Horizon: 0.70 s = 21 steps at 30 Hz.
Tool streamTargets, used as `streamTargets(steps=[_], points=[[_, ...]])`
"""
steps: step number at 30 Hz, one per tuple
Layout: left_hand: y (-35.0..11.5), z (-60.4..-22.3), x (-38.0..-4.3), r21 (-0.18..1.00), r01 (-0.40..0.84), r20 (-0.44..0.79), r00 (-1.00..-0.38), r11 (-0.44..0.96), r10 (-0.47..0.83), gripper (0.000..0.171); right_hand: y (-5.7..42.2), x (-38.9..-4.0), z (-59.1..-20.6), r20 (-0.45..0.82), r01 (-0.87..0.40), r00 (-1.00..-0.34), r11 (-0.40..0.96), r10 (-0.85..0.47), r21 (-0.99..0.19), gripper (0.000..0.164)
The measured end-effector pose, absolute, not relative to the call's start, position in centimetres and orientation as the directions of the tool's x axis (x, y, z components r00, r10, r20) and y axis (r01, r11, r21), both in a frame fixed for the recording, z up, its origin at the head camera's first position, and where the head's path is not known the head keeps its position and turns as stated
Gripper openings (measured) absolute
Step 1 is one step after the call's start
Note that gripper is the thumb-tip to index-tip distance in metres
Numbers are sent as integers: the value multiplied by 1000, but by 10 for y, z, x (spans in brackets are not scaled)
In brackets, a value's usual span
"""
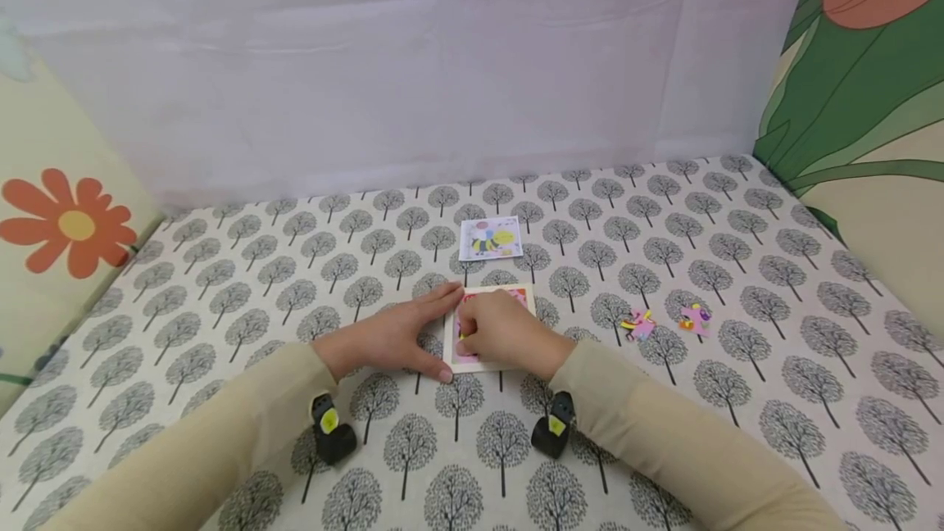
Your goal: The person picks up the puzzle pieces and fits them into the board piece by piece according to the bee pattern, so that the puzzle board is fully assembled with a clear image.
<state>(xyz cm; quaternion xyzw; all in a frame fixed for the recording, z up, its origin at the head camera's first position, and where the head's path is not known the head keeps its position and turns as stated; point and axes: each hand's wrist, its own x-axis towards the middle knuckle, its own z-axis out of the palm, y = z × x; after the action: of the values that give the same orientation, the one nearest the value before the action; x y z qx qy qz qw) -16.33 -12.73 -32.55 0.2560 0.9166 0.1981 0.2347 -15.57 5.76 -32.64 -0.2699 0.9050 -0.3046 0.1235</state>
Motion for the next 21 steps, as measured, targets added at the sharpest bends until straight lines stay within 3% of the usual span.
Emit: streamTargets(steps=[11,21], points=[[-128,-325,-163,491,385,-313,-759,782,570,111,54,-155,-320,-59,-531,-751,654,-658,-539,28],[-128,-326,-163,494,384,-312,-759,780,571,111,64,-153,-332,-35,-451,-781,603,-623,-658,10]])
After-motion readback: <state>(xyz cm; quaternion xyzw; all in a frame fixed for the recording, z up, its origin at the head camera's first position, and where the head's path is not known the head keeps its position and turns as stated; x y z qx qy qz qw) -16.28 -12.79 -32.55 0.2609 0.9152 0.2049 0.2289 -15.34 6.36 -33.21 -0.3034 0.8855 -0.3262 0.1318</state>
